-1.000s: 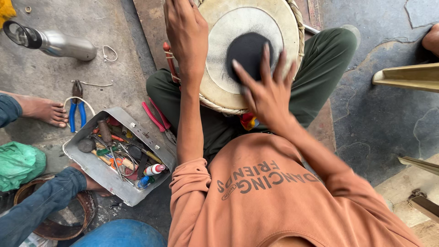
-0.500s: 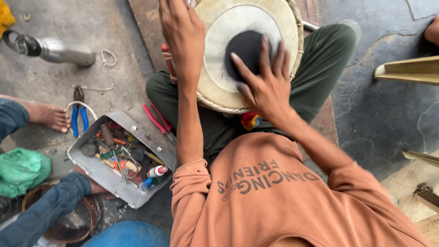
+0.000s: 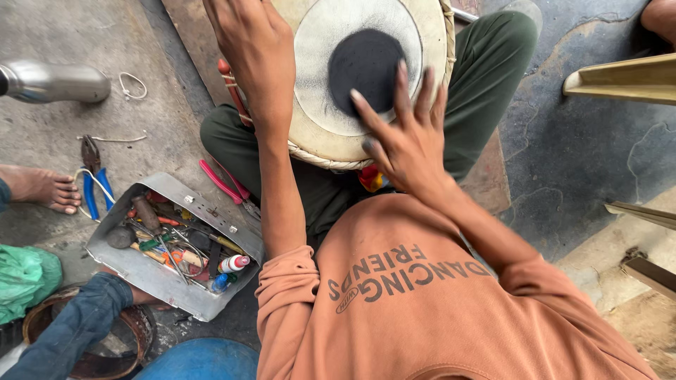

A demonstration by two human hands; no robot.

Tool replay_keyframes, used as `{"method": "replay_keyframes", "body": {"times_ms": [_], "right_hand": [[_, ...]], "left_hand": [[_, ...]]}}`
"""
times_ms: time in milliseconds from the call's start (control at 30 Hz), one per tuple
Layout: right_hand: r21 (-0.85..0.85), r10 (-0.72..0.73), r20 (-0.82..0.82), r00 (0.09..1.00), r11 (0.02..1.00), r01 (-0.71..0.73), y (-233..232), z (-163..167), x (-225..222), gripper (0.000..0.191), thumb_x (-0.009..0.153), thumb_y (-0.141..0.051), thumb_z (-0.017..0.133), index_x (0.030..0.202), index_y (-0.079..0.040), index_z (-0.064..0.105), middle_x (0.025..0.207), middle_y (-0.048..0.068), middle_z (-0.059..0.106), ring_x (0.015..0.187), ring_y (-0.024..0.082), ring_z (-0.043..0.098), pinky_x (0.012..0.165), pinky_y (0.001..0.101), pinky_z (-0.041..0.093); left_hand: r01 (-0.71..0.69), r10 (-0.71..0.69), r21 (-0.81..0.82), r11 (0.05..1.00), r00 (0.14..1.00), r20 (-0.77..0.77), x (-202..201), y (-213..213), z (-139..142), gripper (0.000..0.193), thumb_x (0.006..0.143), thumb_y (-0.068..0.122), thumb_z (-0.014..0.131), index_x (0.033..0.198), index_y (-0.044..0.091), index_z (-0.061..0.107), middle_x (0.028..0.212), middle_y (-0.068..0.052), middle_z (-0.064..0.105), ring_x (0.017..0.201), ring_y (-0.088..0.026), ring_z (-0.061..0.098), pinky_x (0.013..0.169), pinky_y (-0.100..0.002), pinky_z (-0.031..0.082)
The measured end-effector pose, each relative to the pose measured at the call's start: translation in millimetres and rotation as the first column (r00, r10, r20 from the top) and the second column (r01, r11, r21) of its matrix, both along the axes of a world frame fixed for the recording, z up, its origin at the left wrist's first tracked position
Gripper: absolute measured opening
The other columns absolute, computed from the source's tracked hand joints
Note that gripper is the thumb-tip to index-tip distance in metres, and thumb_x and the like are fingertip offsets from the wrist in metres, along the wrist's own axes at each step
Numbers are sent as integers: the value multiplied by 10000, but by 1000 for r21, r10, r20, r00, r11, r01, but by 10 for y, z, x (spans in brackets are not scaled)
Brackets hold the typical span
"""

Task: The person sits cross-legged on the floor with a tabla drum on their lap and works a black paste onto the center of the drumhead, pressing and smoothing it with their fingers. They then use a flat file to scrape around the paste area and continue rubbing and shaping the black patch by hand.

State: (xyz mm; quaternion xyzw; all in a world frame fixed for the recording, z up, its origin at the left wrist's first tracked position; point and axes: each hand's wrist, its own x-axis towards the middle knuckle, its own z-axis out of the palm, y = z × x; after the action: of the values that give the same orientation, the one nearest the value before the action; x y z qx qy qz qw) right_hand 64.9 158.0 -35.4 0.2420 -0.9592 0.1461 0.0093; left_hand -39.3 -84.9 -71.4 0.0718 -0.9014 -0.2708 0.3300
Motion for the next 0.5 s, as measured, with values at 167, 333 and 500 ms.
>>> {"method": "replay_keyframes", "body": {"times_ms": [167,333,500], "right_hand": [[86,-126,26,992,989,123,174,23,-332,586,1112,-302,634,1674,-405,503,1754,243,122,1569,569,20,1280,694,17],[108,-143,6,990,984,141,200,-17,106,628,1076,-258,621,1685,-360,507,1754,291,107,1578,566,-1,1291,671,11],[14,30,-29,999,999,-29,-19,-136,-162,575,1081,-390,655,1639,-412,519,1742,234,139,1573,536,22,1272,670,5]], "left_hand": [[55,-57,69,996,998,26,49,-28,133,115,1100,29,524,1184,-28,469,1154,-217,508,1092,-425,553,895,-528,404],[40,-41,86,996,999,13,46,7,150,80,1098,21,506,1164,-7,470,1154,-192,513,1086,-410,561,879,-522,391],[63,-66,105,992,998,23,26,-20,140,85,1094,11,509,1168,-7,472,1151,-200,513,1074,-411,562,882,-527,377]]}}
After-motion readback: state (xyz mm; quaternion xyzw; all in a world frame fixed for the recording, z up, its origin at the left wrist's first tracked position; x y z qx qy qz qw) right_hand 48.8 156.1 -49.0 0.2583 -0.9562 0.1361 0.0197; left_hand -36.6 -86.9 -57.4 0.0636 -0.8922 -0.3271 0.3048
